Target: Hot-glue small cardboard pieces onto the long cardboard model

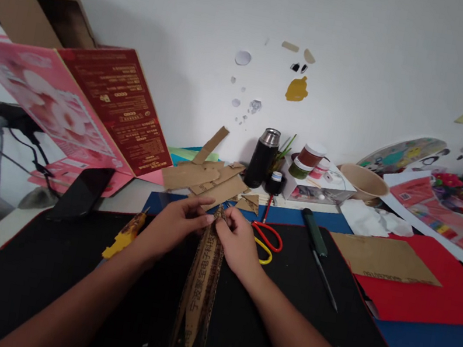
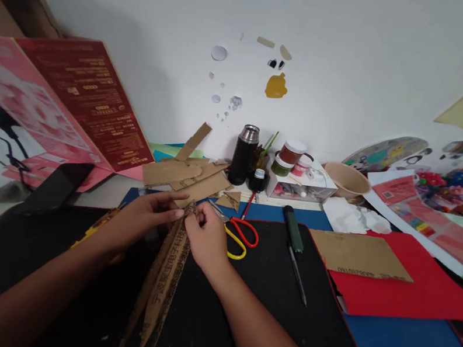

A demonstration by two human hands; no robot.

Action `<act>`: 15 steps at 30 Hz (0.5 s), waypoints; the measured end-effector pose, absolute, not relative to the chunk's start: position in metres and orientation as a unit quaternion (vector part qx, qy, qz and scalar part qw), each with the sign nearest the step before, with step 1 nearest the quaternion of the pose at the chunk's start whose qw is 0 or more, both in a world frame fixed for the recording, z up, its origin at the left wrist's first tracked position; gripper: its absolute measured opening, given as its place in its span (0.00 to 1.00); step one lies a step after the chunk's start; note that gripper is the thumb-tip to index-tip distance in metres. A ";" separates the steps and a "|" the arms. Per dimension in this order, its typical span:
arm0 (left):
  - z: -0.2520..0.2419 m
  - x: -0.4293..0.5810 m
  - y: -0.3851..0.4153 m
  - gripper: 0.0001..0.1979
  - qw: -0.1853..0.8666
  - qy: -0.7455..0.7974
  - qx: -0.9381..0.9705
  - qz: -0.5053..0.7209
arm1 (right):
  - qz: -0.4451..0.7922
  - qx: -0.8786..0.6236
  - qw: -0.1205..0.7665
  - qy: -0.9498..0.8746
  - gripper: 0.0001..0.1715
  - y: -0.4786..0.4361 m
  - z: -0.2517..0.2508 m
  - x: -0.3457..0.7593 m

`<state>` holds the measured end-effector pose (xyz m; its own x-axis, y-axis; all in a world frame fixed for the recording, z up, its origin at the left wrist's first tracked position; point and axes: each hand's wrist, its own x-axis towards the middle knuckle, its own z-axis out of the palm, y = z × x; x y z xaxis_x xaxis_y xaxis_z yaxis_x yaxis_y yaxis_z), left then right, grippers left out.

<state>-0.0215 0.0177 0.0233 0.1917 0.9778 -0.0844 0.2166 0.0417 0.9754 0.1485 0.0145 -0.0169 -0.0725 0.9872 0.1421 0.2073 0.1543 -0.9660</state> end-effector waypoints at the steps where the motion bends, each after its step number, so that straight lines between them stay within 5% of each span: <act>1: 0.024 -0.022 0.018 0.36 0.518 0.510 0.575 0.377 | 0.420 -0.495 0.467 -0.600 0.14 0.014 -0.016 0.149; 15: 0.033 -0.026 0.015 0.20 0.559 0.471 0.605 0.316 | 0.456 -0.473 0.476 -0.585 0.18 0.019 -0.012 0.155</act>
<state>-0.0257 0.0150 0.0329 0.3570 0.9229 -0.1441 0.2151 0.0689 0.9742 0.1546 0.0188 -0.0121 -0.0992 0.9871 0.1259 0.1189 0.1374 -0.9834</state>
